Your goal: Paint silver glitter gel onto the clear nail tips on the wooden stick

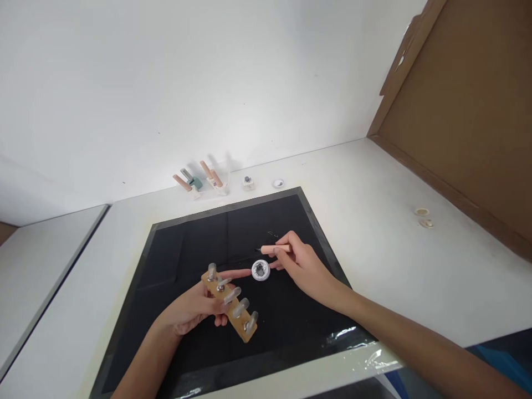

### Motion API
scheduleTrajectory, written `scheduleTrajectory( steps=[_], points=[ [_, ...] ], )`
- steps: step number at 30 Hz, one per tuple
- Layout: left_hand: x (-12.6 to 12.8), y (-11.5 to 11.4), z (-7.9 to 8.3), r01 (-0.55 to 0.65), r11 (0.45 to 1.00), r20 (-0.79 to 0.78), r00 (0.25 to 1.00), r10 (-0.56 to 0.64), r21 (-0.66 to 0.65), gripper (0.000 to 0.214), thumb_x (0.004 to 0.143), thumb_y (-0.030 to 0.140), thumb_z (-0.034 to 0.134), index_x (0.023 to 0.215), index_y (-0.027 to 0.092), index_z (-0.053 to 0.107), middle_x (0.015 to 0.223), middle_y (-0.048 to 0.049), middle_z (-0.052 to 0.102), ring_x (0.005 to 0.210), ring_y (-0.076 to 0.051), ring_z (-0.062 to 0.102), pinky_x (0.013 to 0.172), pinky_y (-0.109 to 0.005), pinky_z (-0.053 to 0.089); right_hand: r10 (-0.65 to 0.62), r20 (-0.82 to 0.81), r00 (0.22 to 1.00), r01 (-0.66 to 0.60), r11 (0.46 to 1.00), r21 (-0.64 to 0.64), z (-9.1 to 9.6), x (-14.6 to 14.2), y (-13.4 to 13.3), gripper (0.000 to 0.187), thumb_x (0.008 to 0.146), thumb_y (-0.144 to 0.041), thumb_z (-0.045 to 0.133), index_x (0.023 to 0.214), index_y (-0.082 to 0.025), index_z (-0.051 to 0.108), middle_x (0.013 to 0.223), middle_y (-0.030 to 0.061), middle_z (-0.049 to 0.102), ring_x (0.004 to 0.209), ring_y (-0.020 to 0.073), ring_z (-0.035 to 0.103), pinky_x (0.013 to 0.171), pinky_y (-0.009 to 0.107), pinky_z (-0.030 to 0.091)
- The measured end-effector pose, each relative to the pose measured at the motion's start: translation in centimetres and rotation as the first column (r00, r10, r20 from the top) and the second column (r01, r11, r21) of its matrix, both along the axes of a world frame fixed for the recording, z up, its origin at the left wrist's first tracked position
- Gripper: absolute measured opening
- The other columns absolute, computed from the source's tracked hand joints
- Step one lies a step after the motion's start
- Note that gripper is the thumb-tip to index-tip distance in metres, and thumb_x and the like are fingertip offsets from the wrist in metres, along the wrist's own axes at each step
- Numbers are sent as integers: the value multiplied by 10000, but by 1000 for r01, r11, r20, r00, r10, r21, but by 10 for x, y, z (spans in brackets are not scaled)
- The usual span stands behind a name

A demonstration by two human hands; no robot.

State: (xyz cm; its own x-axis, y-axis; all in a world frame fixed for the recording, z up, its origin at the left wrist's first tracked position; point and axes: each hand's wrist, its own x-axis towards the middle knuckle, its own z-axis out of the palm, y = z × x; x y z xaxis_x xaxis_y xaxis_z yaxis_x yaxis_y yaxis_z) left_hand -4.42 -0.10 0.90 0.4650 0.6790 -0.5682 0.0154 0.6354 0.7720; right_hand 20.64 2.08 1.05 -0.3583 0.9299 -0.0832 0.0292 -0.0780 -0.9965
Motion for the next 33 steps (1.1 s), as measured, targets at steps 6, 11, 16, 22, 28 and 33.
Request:
scheduleTrajectory(
  steps=[6,11,16,22,28,33],
  points=[
    [5,1,-5,-10,1000,-4,1000,10,4,713,629,225,808,1294,242,549,695,41,566,511,-74,544,497,-183,495,-13,-3,1000,13,1000,-20,-6,1,4,154,954,-329,431,857,-210,428,1097,87,699,742,158,719,704,343,587],
    [12,2,-3,-16,1000,26,1000,16,10,763,638,227,804,1335,255,496,713,42,576,525,-72,553,506,-174,492,-94,154,984,85,995,59,-2,9,11,174,933,-345,442,835,-202,465,959,53,707,527,103,624,530,268,509],
    [12,1,-2,-23,1000,27,999,23,0,803,649,189,789,1372,249,445,703,41,583,527,-74,563,528,-180,491,-115,137,984,100,989,112,18,25,14,78,857,-246,505,793,-205,487,818,23,667,627,126,575,514,234,460],
    [13,1,-1,-26,1000,26,999,26,-1,798,633,171,793,1356,258,465,683,45,588,517,-77,565,516,-181,483,31,292,956,-68,991,118,15,30,-1,109,736,-149,543,662,-195,477,589,-53,472,494,79,372,437,203,271],
    [13,1,-3,-29,1000,41,999,29,3,751,654,141,763,1342,251,483,643,48,573,537,-93,586,499,-173,473,27,280,960,-46,997,62,2,24,-6,148,740,-206,538,630,-201,438,552,-70,395,472,77,287,427,214,197],
    [15,2,-1,-47,999,30,998,47,-1,750,629,147,782,1321,236,507,640,46,582,530,-98,587,485,-175,479,10,252,968,-19,999,37,-4,18,-6,163,767,-244,535,642,-203,440,545,-66,404,462,78,302,425,216,206]
  ],
)
